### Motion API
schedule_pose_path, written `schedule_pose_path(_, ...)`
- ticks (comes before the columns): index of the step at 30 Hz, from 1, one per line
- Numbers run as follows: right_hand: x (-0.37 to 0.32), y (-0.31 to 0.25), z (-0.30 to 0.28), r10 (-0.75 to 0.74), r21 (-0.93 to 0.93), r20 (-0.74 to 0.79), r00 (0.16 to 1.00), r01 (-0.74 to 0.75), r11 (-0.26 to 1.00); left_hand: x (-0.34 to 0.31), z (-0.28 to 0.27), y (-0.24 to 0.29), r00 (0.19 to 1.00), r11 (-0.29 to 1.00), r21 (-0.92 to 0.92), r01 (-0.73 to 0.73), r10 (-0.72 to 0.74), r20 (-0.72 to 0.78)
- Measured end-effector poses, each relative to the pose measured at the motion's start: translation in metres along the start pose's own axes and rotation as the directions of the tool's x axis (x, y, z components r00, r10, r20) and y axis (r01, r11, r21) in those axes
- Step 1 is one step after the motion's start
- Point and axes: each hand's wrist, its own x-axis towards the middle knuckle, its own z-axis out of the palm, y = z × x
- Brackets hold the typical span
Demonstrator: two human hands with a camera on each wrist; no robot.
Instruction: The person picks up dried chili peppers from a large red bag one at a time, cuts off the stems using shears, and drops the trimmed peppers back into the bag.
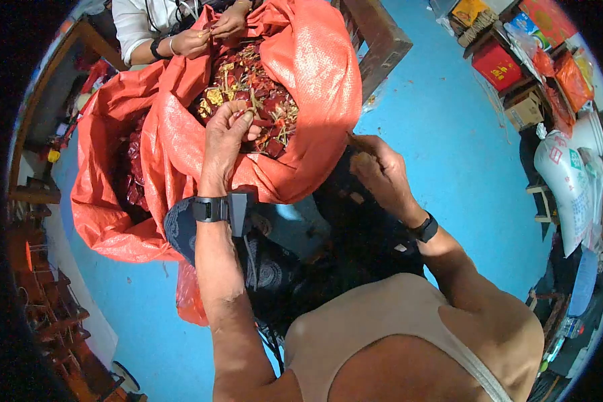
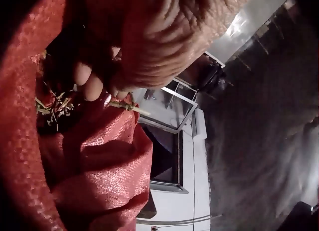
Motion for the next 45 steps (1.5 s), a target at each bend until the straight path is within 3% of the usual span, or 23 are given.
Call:
schedule_pose_path(1,0.004,-0.004,0.008,-0.001,-0.001,0.002,1.0,0.001,1.0,0.0,-0.002,-0.001,1.0,0.999,-0.051,0.007,-0.007,0.008)
schedule_pose_path(2,0.011,-0.007,0.015,-0.234,-0.084,0.02,0.972,0.235,0.968,-0.001,-0.004,-0.001,1.0,0.999,-0.053,0.005,-0.004,0.005)
schedule_pose_path(3,0.018,-0.011,0.022,-0.453,-0.159,0.058,0.89,0.456,0.876,-0.001,-0.005,0.0,1.0,0.995,-0.097,0.022,-0.021,0.006)
schedule_pose_path(7,0.041,-0.025,0.052,-0.454,-0.091,0.138,0.88,0.468,0.879,-0.003,-0.01,0.004,1.0,0.981,-0.193,0.011,-0.01,0.005)
schedule_pose_path(9,0.053,-0.022,0.069,-0.403,0.159,0.077,0.912,0.388,0.908,-0.004,-0.011,0.005,0.999,0.973,-0.23,-0.029,0.035,0.021)
schedule_pose_path(10,0.061,-0.022,0.074,-0.404,0.158,0.086,0.91,0.388,0.908,-0.005,-0.011,0.006,0.999,0.972,-0.234,-0.032,0.036,0.012)
schedule_pose_path(12,0.075,-0.024,0.083,-0.511,-0.14,0.031,0.859,0.51,0.848,-0.007,-0.01,0.008,0.997,0.977,-0.212,-0.039,0.052,0.056)
schedule_pose_path(13,0.077,-0.037,0.087,-0.236,0.131,0.003,0.972,0.234,0.963,-0.008,-0.01,0.009,0.994,0.987,-0.148,-0.064,0.077,0.083)
schedule_pose_path(14,0.087,-0.03,0.091,-0.237,0.127,0.009,0.971,0.234,0.964,-0.009,-0.009,0.009,0.994,0.986,-0.153,-0.066,0.078,0.077)
schedule_pose_path(16,0.106,-0.015,0.099,-0.384,-0.044,-0.037,0.923,0.382,0.923,-0.01,-0.007,0.01,0.99,0.99,-0.134,-0.034,0.052,0.135)
schedule_pose_path(17,0.109,-0.014,0.097,-0.373,0.072,-0.01,0.928,0.373,0.925,-0.01,-0.008,0.009,0.988,0.99,-0.132,-0.044,0.063,0.14)
schedule_pose_path(18,0.106,-0.021,0.096,-0.374,0.072,-0.001,0.927,0.373,0.925,-0.01,-0.009,0.009,0.989,0.99,-0.134,-0.046,0.064,0.131)
schedule_pose_path(20,0.096,-0.034,0.095,-0.208,0.29,0.082,0.975,0.176,0.941,-0.01,-0.01,0.011,0.982,0.993,-0.103,-0.052,0.07,0.177)
schedule_pose_path(22,0.101,-0.025,0.095,-0.231,0.237,0.072,0.97,0.208,0.949,-0.01,-0.01,0.008,0.976,0.995,-0.092,-0.039,0.058,0.208)
schedule_pose_path(24,0.1,-0.021,0.092,-0.214,0.436,0.141,0.967,0.134,0.89,-0.01,-0.008,0.006,0.961,0.986,-0.169,0.001,0.046,0.273)
schedule_pose_path(28,0.094,-0.024,0.086,-0.186,0.462,0.151,0.971,0.097,0.882,-0.007,-0.008,0.001,0.949,0.942,-0.324,0.085,0.023,0.314)
schedule_pose_path(30,0.088,-0.027,0.082,-0.126,0.507,0.148,0.981,0.034,0.861,-0.005,-0.005,0.003,0.975,0.821,-0.559,0.118,0.009,0.22)
schedule_pose_path(34,0.075,-0.024,0.082,-0.08,0.538,0.129,0.988,-0.002,0.843,0.003,-0.014,-0.01,0.976,0.686,-0.715,0.133,0.033,0.214)
schedule_pose_path(36,0.069,-0.017,0.083,-0.107,0.367,0.067,0.992,0.076,0.927,0.004,-0.013,-0.011,0.974,0.671,-0.724,0.161,0.008,0.224)
schedule_pose_path(38,0.06,-0.016,0.085,-0.112,0.323,0.038,0.993,0.094,0.942,0.002,-0.012,-0.009,0.964,0.568,-0.797,0.203,0.029,0.266)
schedule_pose_path(39,0.057,-0.016,0.087,-0.116,0.275,0.011,0.993,0.109,0.955,0.002,-0.01,-0.005,0.973,0.597,-0.78,0.186,-0.002,0.231)
schedule_pose_path(45,0.052,-0.014,0.091,-0.157,0.36,0.04,0.987,0.133,0.923,0.004,-0.015,-0.012,0.967,0.553,-0.815,0.171,0.065,0.246)
